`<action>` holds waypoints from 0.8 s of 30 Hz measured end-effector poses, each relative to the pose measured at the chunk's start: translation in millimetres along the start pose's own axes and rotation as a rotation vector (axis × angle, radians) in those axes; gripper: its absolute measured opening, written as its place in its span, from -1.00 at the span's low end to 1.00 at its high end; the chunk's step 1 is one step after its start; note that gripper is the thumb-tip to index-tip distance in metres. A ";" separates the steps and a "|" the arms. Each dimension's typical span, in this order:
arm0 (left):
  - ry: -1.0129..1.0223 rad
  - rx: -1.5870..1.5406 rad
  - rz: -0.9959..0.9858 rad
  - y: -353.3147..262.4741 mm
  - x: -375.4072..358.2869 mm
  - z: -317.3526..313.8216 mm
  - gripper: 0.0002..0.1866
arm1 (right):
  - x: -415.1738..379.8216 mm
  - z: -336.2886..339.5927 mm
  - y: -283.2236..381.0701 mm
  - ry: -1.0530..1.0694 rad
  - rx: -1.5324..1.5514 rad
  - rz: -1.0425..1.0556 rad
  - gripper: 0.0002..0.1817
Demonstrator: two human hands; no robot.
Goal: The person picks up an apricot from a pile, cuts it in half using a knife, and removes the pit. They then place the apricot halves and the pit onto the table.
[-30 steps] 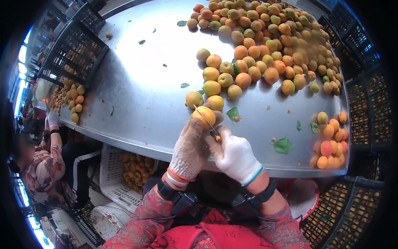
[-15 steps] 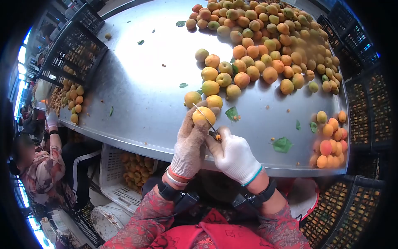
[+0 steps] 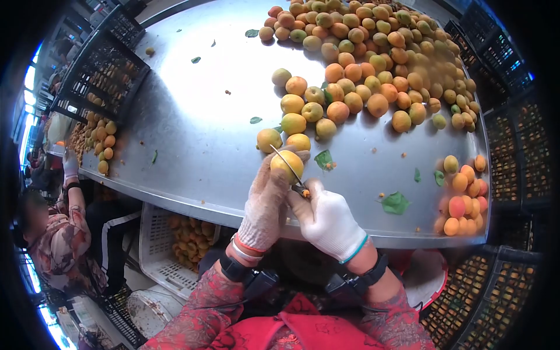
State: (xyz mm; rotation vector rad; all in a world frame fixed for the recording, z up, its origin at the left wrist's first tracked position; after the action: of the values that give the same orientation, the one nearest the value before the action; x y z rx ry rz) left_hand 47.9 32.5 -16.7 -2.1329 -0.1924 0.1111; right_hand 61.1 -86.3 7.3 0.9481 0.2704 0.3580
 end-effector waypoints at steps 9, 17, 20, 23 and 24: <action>-0.109 -0.468 0.222 22.6 -8.2 -9.5 -0.48 | 0.0 -9.0 -7.9 -0.126 -0.178 0.031 -0.70; -0.035 -0.378 0.176 15.5 -5.3 -2.9 -0.53 | 2.4 -4.5 -9.7 0.014 0.082 -0.049 -0.70; 0.002 -0.340 0.181 3.5 -3.2 -4.0 -0.58 | 2.6 -1.7 -2.3 0.081 0.122 -0.057 -0.73; -0.021 -0.368 0.232 16.3 -8.3 -3.5 -0.57 | 1.3 -5.8 -13.2 0.062 0.072 -0.102 -0.76; -0.046 -0.337 0.240 17.7 -8.0 2.1 -0.54 | 0.8 -6.7 -13.8 0.040 -0.006 -0.047 -0.77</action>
State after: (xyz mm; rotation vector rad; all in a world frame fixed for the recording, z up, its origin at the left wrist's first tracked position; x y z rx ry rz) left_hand 41.4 23.4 -32.7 -2.4851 0.0218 0.2857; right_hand 61.7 -88.4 -7.9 0.9280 0.3279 0.3344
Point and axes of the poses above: each hand's wrist, its own x-axis towards the middle knuckle, its own z-axis out of the back of the hand, y = z × x, the point moved 5 cm from there along x, towards the middle knuckle, and after that the axes turned 6 degrees about -z, right-handed, at the moved point
